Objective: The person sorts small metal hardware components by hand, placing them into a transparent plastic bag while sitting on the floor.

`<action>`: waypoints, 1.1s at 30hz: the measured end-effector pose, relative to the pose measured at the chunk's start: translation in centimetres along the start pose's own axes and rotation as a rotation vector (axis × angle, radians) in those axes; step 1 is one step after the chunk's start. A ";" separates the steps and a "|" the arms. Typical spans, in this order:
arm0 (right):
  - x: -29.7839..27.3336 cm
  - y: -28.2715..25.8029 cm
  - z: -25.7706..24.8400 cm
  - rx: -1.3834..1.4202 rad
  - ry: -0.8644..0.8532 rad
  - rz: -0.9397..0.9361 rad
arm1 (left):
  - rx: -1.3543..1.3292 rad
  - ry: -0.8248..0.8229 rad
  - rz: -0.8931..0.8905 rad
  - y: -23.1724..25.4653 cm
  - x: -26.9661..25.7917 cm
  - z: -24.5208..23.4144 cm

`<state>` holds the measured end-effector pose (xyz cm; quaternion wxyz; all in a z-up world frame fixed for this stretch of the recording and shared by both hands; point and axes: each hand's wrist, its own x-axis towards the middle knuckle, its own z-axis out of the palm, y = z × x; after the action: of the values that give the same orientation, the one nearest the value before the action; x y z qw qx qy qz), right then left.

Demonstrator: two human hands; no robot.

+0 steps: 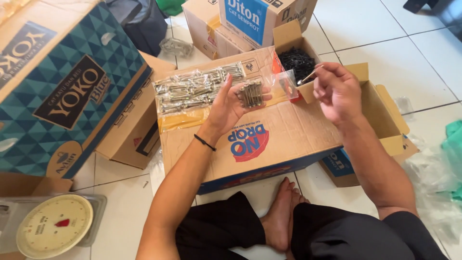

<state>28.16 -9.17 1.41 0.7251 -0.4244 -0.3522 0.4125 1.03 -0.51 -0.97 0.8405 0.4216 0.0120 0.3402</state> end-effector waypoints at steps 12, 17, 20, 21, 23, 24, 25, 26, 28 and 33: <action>-2.7 0.7 4.2 -0.266 -0.058 -0.164 | 0.011 -0.017 0.011 -0.6 -0.2 0.5; -2.9 1.0 3.3 -0.316 -0.121 -0.178 | 0.003 -0.019 0.002 -0.6 -0.2 0.3; -3.3 0.4 3.1 -0.403 -0.214 -0.205 | -0.015 -0.029 -0.004 -1.0 -0.1 0.0; -3.4 0.1 3.2 -0.447 -0.278 -0.222 | -0.027 -0.040 -0.005 -1.1 0.0 -0.1; -3.6 -0.8 4.0 -0.491 -0.358 -0.242 | -0.021 -0.039 -0.010 -1.1 -0.1 -0.3; -3.7 -1.2 4.3 -0.534 -0.434 -0.268 | -0.012 -0.045 -0.017 -1.1 -0.1 -0.4; -3.7 -1.2 4.1 -0.534 -0.436 -0.265 | -0.013 -0.042 -0.017 -1.0 -0.1 -0.1; -3.5 -1.1 3.9 -0.547 -0.468 -0.278 | -0.009 -0.045 -0.015 -0.9 -0.2 0.2; -3.5 -1.3 3.8 -0.559 -0.501 -0.288 | -0.006 -0.045 -0.013 -0.8 -0.2 0.6; -3.4 -1.7 3.7 -0.579 -0.565 -0.308 | -0.009 -0.044 -0.030 -1.1 -0.2 0.5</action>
<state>24.08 -11.52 3.91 0.5043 -0.4232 -0.6972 0.2837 1.69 -1.44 -1.44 0.8474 0.4250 -0.0017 0.3183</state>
